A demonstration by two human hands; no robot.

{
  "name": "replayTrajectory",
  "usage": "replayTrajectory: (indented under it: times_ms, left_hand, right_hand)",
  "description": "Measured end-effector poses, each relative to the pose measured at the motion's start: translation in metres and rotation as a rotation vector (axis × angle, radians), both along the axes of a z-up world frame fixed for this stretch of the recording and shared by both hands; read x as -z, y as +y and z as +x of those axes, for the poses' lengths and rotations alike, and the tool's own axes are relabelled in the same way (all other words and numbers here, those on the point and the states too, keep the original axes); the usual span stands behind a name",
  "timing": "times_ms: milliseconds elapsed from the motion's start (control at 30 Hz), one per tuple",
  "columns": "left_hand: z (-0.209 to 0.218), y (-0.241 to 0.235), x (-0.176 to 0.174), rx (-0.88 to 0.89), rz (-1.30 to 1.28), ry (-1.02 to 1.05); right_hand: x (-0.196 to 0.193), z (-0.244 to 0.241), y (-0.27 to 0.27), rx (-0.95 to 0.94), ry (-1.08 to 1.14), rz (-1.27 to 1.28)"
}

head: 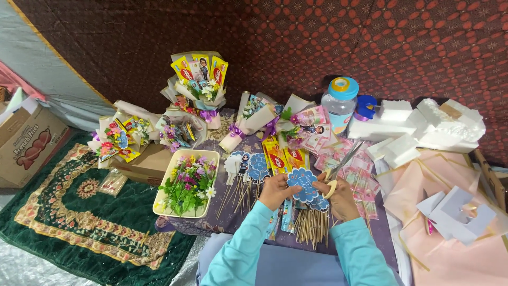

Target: Cutting out decorative paper signs with scissors for a gift bouquet assembly.

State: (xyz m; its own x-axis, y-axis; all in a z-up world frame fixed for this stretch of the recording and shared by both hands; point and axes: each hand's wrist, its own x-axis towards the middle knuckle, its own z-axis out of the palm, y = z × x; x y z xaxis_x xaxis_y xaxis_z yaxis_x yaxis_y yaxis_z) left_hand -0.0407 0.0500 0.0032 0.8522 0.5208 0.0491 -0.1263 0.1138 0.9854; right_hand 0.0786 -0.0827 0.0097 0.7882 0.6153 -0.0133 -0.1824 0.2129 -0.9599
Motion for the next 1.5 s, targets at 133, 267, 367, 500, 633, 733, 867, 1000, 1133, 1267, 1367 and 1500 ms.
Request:
replayTrajectory:
  times_ms: [133,267,367,500,633,733,867,1000,1133,1267,1367,1500]
  left_hand:
    - [0.001,-0.001,-0.011,-0.015,-0.008,-0.023]
    - [0.001,-0.001,-0.014,-0.074,0.030,-0.086]
    - [0.006,-0.004,-0.027,-0.116,0.019,0.034]
    - [0.013,-0.009,-0.036,-0.213,0.033,0.125]
    - [0.018,-0.018,-0.040,-0.244,0.135,0.122]
    - [0.022,-0.026,-0.037,-0.219,0.048,0.065]
    - [0.022,-0.032,-0.041,-0.234,0.113,0.073]
    - [0.022,-0.038,-0.045,-0.257,0.126,0.011]
    - [0.024,-0.038,-0.033,-0.302,0.267,-0.103]
    - [0.025,-0.037,-0.028,-0.346,0.407,-0.153]
    - [0.024,-0.038,-0.027,-0.379,0.446,-0.154]
    - [0.025,-0.038,-0.028,-0.392,0.440,-0.168]
  right_hand:
    - [-0.005,-0.005,-0.012,-0.048,0.075,0.058]
    - [0.012,-0.005,-0.021,-0.262,-0.070,0.083]
    - [0.009,-0.008,-0.024,-0.501,-0.151,0.064]
    - [-0.008,-0.020,-0.025,-0.623,-0.229,0.062]
    - [0.006,-0.015,-0.027,-0.597,-0.105,0.034]
    - [-0.005,-0.017,-0.028,-0.565,-0.183,-0.027]
    - [-0.006,-0.014,-0.027,-0.557,-0.192,-0.007]
    - [-0.007,-0.012,-0.029,-0.541,-0.184,-0.054]
    - [-0.014,-0.013,-0.030,-0.537,-0.193,-0.086]
    - [-0.012,-0.011,-0.030,-0.561,-0.165,-0.063]
    - [-0.015,-0.010,-0.029,-0.547,-0.177,-0.095]
    - [-0.008,-0.007,-0.028,-0.524,-0.152,-0.090]
